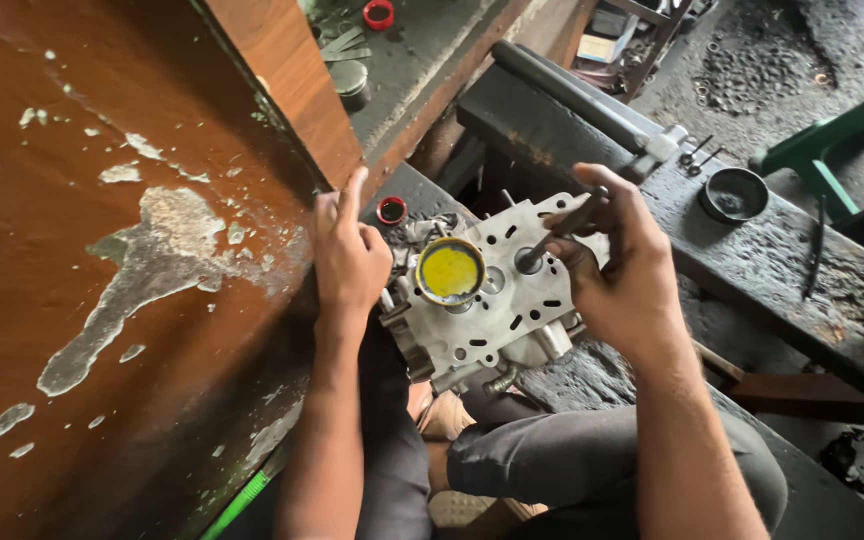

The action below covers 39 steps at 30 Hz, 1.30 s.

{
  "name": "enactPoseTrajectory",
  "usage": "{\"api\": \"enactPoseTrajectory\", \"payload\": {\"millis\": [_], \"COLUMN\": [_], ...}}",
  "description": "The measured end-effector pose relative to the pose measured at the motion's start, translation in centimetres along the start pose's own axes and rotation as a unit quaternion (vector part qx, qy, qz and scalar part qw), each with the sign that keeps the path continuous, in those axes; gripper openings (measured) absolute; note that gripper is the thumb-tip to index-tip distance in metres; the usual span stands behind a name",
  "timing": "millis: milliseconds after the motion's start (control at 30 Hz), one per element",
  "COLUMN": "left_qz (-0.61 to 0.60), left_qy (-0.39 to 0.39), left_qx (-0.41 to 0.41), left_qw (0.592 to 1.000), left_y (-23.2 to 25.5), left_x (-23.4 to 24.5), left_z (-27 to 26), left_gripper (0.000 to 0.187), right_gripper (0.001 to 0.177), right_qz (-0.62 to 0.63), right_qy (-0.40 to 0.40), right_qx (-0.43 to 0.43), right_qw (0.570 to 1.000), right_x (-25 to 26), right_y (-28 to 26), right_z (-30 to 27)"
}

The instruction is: The person cleans a metal engine component using a metal rod and a rag. They repeatedly insert the rod into a circular opening filled with yellow liquid, then wipe the surface and the rod with a cloth. The person also wipes the surrounding area of the engine part.

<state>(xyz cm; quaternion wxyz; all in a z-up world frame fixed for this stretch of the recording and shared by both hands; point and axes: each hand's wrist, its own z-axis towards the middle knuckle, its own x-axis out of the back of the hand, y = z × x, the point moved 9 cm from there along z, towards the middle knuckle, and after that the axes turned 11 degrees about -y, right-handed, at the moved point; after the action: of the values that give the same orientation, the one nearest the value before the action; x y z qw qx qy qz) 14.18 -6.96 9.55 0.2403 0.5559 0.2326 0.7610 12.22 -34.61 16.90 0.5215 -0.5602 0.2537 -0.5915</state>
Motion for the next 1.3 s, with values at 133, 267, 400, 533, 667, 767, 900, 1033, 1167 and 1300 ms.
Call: {"api": "enactPoseTrajectory", "payload": {"millis": [133,267,400,533,667,767,900,1033,1167,1300], "left_qz": [0.042,0.132,0.139,0.124,0.121,0.135,0.138,0.153,0.166,0.16], "left_qy": [-0.062,-0.192,-0.214,-0.231,-0.229,-0.225,-0.23,-0.221,-0.235,-0.218], "left_qx": [-0.12,-0.149,-0.158,-0.164,-0.163,-0.161,-0.158,-0.164,-0.154,-0.161], "left_qw": [0.99,0.961,0.954,0.951,0.952,0.951,0.95,0.949,0.945,0.949], "left_y": [9.0,12.0,12.0,11.9,12.2,12.4,12.7,12.9,12.9,13.4], "left_x": [2.4,-0.4,-2.1,-3.0,-3.7,-4.0,-4.8,-5.2,-5.9,-5.1], "left_z": [-3.4,-4.8,-5.0,-5.1,-5.2,-4.9,-4.9,-4.8,-4.7,-4.5], "left_gripper": [0.053,0.056,0.071,0.072,0.076,0.078,0.076,0.071,0.066,0.065], "right_gripper": [0.061,0.058,0.059,0.062,0.054,0.051,0.049,0.047,0.044,0.043], "right_qz": [-0.061,0.038,-0.064,0.103,0.157,0.142,0.142,0.139,0.101,0.089], "right_qy": [0.013,0.003,0.036,0.047,0.064,0.058,0.055,0.061,0.071,0.076], "right_qx": [0.021,0.001,0.023,0.085,0.103,0.124,0.112,0.111,0.116,0.117], "right_qw": [0.998,0.999,0.997,0.99,0.98,0.98,0.982,0.982,0.986,0.986], "right_x": [0.2,-0.1,0.2,0.3,0.7,0.7,0.8,0.8,0.9,1.0], "right_y": [-0.6,0.4,0.0,-0.2,0.2,-0.3,-0.2,-0.2,-0.6,-1.1], "right_z": [0.2,0.3,-0.1,-0.4,-0.9,-0.8,-0.8,-0.9,-1.3,-1.4]}}
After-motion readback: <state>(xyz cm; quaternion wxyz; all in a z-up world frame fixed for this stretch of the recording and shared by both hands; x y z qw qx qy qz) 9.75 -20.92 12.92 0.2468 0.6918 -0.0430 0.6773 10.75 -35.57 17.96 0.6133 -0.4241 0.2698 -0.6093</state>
